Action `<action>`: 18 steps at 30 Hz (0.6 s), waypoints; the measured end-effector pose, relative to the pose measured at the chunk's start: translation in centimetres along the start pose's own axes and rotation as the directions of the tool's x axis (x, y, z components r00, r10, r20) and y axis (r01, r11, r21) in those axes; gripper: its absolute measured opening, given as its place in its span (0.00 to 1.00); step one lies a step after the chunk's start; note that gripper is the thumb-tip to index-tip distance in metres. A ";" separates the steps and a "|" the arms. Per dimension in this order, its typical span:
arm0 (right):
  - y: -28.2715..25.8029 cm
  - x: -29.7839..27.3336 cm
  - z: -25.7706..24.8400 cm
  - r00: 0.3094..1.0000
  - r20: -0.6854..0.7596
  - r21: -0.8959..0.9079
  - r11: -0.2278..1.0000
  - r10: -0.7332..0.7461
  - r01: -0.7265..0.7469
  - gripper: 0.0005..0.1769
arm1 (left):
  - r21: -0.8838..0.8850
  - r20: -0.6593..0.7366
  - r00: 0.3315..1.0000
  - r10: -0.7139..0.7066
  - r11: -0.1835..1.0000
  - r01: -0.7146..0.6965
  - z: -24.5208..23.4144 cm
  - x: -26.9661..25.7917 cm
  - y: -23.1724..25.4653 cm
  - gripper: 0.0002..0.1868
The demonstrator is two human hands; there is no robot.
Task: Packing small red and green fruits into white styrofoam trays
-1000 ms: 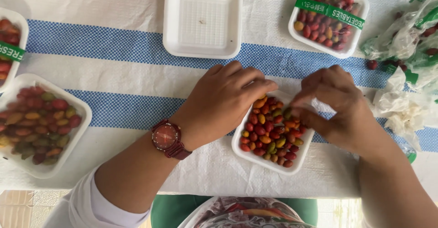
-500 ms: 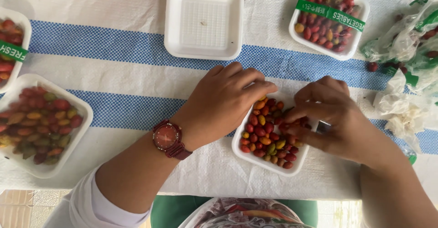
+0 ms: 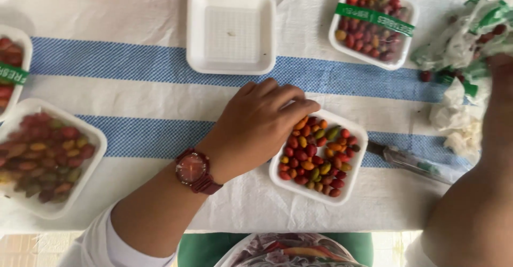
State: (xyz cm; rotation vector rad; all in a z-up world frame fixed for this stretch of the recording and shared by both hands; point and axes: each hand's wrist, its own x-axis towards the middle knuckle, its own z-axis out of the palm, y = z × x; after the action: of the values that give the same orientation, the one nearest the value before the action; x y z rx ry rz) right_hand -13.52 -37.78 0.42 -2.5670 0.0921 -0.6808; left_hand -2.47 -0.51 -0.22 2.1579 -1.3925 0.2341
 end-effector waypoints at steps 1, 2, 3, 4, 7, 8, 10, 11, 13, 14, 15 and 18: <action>-1.9 0.0 0.1 0.999 0.031 -0.068 0.997 -0.040 0.042 0.12 | 0.002 0.001 1.000 0.000 1.000 0.000 0.1 0.0 0.0 0.15; -4.0 0.4 1.4 0.998 0.037 -0.062 0.997 -0.046 0.048 0.12 | 0.006 0.000 1.000 -0.009 1.000 0.009 0.2 -0.1 -0.1 0.15; -6.2 0.7 2.6 0.967 0.146 0.017 0.978 -0.207 0.207 0.12 | 0.009 0.002 1.000 -0.004 1.000 0.004 0.3 -0.1 -0.2 0.16; -8.3 0.9 3.7 0.899 0.237 0.112 0.930 -0.368 0.351 0.12 | 0.012 0.004 1.000 0.001 1.000 -0.001 0.4 -0.1 -0.3 0.18; -12.3 0.5 5.4 0.810 0.395 0.135 0.900 -0.433 0.415 0.07 | 0.051 -0.026 1.000 0.002 0.999 -0.001 0.1 0.0 0.0 0.15; -12.5 0.4 5.5 0.810 0.397 0.134 0.900 -0.432 0.415 0.07 | 0.049 -0.028 1.000 0.002 0.999 -0.001 0.1 0.1 0.0 0.15; -12.9 0.3 5.9 0.784 0.447 0.148 0.900 -0.431 0.410 0.10 | 0.061 -0.038 0.999 0.002 0.998 0.001 0.1 0.1 0.0 0.15; -13.0 0.3 6.0 0.782 0.448 0.150 0.899 -0.433 0.411 0.10 | 0.061 -0.039 0.999 -0.001 0.998 0.004 0.0 0.1 0.0 0.15; -13.0 0.2 6.2 0.777 0.446 0.089 0.886 -0.444 0.456 0.10 | 0.058 -0.036 0.999 0.006 0.998 -0.004 0.0 0.1 0.1 0.15; -13.2 0.2 6.4 0.777 0.446 0.091 0.886 -0.445 0.455 0.10 | 0.058 -0.035 0.999 0.004 0.998 -0.002 0.0 0.0 0.1 0.15; -13.4 0.1 6.5 0.775 0.438 0.080 0.879 -0.455 0.470 0.10 | 0.055 -0.032 0.999 0.004 0.999 -0.002 0.1 0.1 0.1 0.15; -13.7 0.1 6.6 0.771 0.443 0.086 0.878 -0.457 0.471 0.09 | 0.056 -0.027 1.000 0.004 0.998 -0.002 0.1 0.2 0.2 0.14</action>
State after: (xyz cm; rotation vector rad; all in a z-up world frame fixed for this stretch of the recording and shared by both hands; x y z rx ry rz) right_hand -11.01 -22.80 1.82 -2.7231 -0.7188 -0.2157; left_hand -2.57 -0.71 -0.13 2.1900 -1.3893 0.3063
